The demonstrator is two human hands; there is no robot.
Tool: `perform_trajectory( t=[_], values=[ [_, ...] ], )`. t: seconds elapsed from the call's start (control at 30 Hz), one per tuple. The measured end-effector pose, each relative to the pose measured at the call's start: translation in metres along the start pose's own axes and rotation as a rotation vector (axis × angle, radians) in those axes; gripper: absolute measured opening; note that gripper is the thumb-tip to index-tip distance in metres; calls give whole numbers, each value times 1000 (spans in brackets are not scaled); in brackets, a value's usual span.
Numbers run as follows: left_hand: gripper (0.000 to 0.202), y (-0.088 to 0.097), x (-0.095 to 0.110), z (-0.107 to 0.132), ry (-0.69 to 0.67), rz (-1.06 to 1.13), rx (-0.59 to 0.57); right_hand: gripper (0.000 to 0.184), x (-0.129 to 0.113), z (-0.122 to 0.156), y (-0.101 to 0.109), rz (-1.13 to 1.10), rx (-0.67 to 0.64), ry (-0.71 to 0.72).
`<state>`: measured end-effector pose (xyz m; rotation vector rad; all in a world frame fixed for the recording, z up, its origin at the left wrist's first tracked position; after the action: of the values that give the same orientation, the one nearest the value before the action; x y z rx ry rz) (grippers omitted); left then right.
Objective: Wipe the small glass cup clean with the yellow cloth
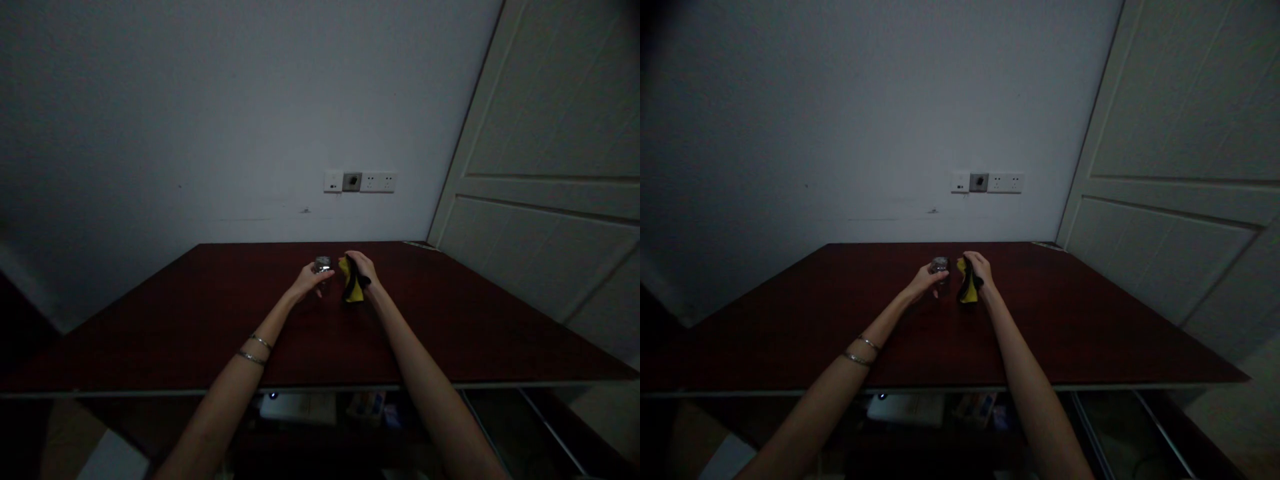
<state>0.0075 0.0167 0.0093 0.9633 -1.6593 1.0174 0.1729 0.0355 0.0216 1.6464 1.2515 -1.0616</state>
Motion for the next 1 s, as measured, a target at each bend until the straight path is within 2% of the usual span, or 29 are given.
perform_trajectory(
  t=[0.1,0.17,0.27,0.37,0.6,0.8,0.9,1.0],
  values=[
    [52,3,-5,0,76,8,14,35,-6,5,3,319,-159,212],
    [52,5,-6,0,104,-2,32,53,-10,12,-1,465,-267,324],
    [54,6,-7,0,117,-2,29,80,-14,24,-11,525,-369,434],
    [55,4,-6,0,111,20,-5,87,-17,31,-21,561,-373,525],
    [55,3,-5,2,115,26,27,80,-16,34,-27,632,-326,572],
    [57,2,-6,2,127,21,21,83,-18,38,-28,665,-301,579],
    [58,6,-8,1,142,39,-17,82,-19,38,-27,642,-286,573],
    [59,10,-7,1,176,86,-138,79,-19,36,-24,584,-268,524]
  ],
)
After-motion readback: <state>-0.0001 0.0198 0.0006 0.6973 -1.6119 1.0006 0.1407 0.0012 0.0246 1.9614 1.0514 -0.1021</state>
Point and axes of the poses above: each hand's wrist, its own z-axis away from the middle knuckle, its own y-axis out of the back of the hand, x = y × z, the point moved 4 cm from there along -z, towards the middle knuckle, and after that the axes turned 15 degrees about z, right-handed, at the moved point
